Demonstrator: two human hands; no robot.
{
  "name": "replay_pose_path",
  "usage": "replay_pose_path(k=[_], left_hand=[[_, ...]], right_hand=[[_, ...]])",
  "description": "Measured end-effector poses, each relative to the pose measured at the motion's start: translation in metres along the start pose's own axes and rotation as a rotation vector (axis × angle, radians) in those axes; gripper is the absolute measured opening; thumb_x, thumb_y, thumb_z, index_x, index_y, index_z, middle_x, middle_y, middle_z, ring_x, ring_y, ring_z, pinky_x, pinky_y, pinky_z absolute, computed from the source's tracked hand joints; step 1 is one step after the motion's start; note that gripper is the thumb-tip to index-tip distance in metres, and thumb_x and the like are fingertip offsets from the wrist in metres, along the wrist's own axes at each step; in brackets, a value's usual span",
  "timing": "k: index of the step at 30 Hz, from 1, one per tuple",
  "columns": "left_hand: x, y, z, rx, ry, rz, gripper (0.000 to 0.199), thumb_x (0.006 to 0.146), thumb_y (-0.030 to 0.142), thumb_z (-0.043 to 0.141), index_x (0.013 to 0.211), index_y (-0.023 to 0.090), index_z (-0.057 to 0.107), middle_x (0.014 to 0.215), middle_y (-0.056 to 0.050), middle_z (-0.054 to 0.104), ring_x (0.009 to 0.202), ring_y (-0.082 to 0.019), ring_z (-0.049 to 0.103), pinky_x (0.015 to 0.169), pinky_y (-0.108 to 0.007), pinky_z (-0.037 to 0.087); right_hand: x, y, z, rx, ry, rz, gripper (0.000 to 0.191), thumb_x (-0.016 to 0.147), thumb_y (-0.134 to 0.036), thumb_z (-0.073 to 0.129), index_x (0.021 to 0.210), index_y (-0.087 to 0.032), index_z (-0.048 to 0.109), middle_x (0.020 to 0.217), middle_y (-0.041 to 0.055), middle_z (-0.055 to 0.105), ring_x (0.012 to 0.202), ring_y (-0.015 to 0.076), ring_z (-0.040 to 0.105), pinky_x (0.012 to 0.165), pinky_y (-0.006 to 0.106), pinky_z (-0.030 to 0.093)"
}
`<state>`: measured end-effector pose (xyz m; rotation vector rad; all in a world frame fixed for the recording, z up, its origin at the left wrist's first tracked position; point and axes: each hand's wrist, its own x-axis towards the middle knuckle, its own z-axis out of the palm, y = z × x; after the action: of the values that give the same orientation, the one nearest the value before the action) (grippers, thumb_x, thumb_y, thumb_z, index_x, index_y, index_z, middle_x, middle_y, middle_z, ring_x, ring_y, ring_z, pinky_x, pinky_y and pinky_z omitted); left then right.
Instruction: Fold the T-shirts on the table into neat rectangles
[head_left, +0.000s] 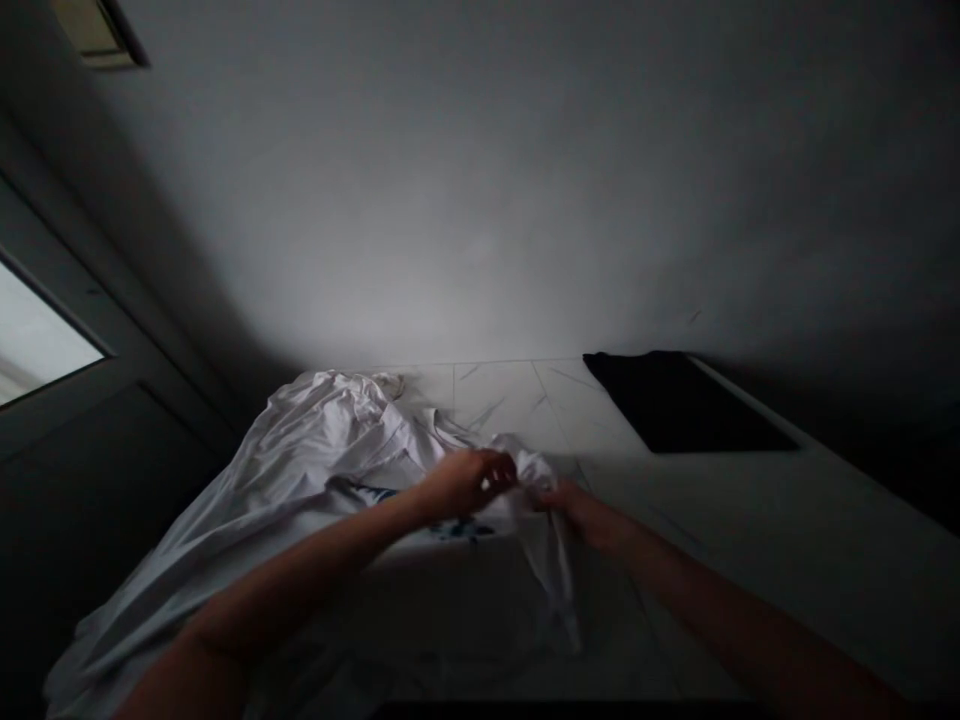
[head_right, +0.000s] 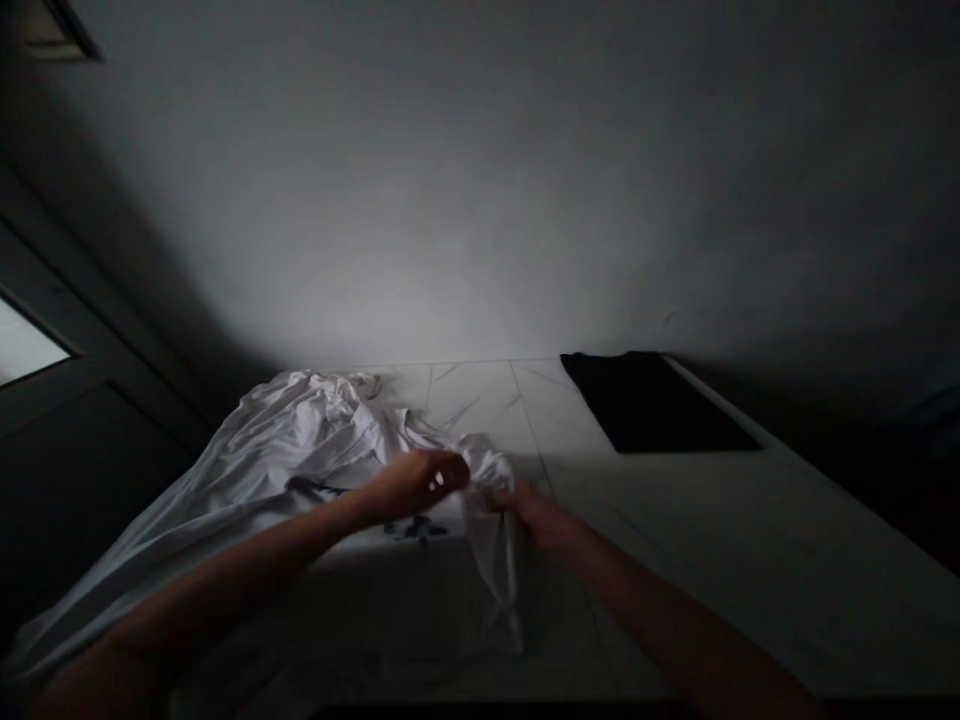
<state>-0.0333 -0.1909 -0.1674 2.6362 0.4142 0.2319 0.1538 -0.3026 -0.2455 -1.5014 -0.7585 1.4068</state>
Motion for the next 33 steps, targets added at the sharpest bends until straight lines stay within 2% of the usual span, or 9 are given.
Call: replay_pose_path(k=[3,7,11,16,19,22,27,30,33], left_hand=[[0.039,-0.069,-0.020,0.380,0.168,-0.328,0.028,0.094,0.028,0.056,0.118,0.016,0.066,0.120,-0.013,0.069,0.113,-0.028,0.064,0.095,-0.038,0.050],[0.066,-0.137,-0.027,0.496,0.103,-0.578,0.043,0.095,0.039,0.055,0.131,0.016,0.060,0.135,-0.018,0.059,0.123,-0.033,0.058,0.100,-0.043,0.045],[0.074,-0.168,-0.025,0.489,0.042,-0.587,0.040,0.089,0.040,0.063,0.123,0.019,0.066,0.128,-0.016,0.064,0.119,-0.034,0.060,0.099,-0.045,0.044],[0.069,-0.192,-0.029,0.491,0.009,-0.572,0.028,0.088,0.039,0.062,0.106,0.021,0.073,0.108,-0.011,0.073,0.107,-0.029,0.064,0.092,-0.040,0.046],[0.056,-0.200,-0.036,0.497,-0.001,-0.537,0.022,0.086,0.038,0.063,0.091,0.019,0.074,0.096,-0.009,0.074,0.097,-0.026,0.066,0.086,-0.036,0.047],[0.039,-0.199,-0.044,0.495,0.014,-0.464,0.018,0.087,0.033,0.061,0.084,0.017,0.070,0.090,-0.009,0.071,0.091,-0.022,0.065,0.084,-0.031,0.048],[0.019,-0.179,-0.067,0.500,0.093,-0.364,0.020,0.092,0.027,0.045,0.095,0.018,0.063,0.091,-0.008,0.068,0.079,-0.018,0.064,0.075,-0.028,0.047],[0.019,-0.158,-0.100,0.524,0.180,-0.362,0.026,0.096,0.033,0.039,0.106,0.019,0.058,0.085,-0.009,0.068,0.070,-0.020,0.062,0.063,-0.029,0.043],[0.028,-0.128,-0.152,0.569,0.330,-0.376,0.026,0.097,0.040,0.040,0.109,0.023,0.055,0.083,-0.007,0.070,0.069,-0.021,0.062,0.059,-0.028,0.038]], right_hand=[[-0.008,0.006,-0.026,-0.076,0.106,0.038,0.025,0.064,-0.027,0.070,0.088,-0.020,0.066,0.082,0.0032,0.072,0.082,0.0221,0.068,0.072,0.031,0.052],[-0.003,0.006,-0.045,-0.304,0.386,-0.148,0.039,0.073,-0.029,0.068,0.110,-0.019,0.061,0.097,0.0056,0.070,0.083,0.0202,0.067,0.073,0.031,0.053],[0.011,-0.007,-0.050,-0.659,0.536,-0.313,0.041,0.080,-0.037,0.068,0.116,-0.019,0.059,0.104,0.0082,0.068,0.091,0.0204,0.067,0.079,0.031,0.051],[0.027,-0.031,-0.036,-0.976,0.538,-0.105,0.041,0.087,-0.046,0.066,0.115,-0.017,0.062,0.112,0.0162,0.072,0.105,0.0276,0.068,0.083,0.033,0.049],[0.038,-0.036,-0.028,-1.052,0.573,-0.044,0.044,0.084,-0.043,0.070,0.117,-0.015,0.064,0.121,0.0201,0.069,0.111,0.0305,0.066,0.084,0.034,0.049],[0.046,-0.033,-0.029,-0.968,0.528,-0.088,0.043,0.072,-0.021,0.075,0.114,-0.015,0.067,0.120,0.0173,0.071,0.111,0.0277,0.067,0.083,0.029,0.048],[0.046,-0.037,-0.043,-0.830,0.403,-0.270,0.009,0.066,-0.012,0.070,0.074,-0.017,0.072,0.076,0.0026,0.073,0.083,0.0209,0.069,0.069,0.024,0.045],[0.042,-0.068,-0.057,-0.810,0.392,-0.354,0.018,0.066,-0.020,0.071,0.051,-0.017,0.061,0.048,-0.0045,0.054,0.060,0.0156,0.059,0.058,0.023,0.039],[0.040,-0.129,-0.075,-0.803,0.460,-0.465,0.031,0.066,-0.025,0.072,0.042,-0.018,0.053,0.040,-0.0068,0.042,0.050,0.0113,0.047,0.054,0.023,0.035]])
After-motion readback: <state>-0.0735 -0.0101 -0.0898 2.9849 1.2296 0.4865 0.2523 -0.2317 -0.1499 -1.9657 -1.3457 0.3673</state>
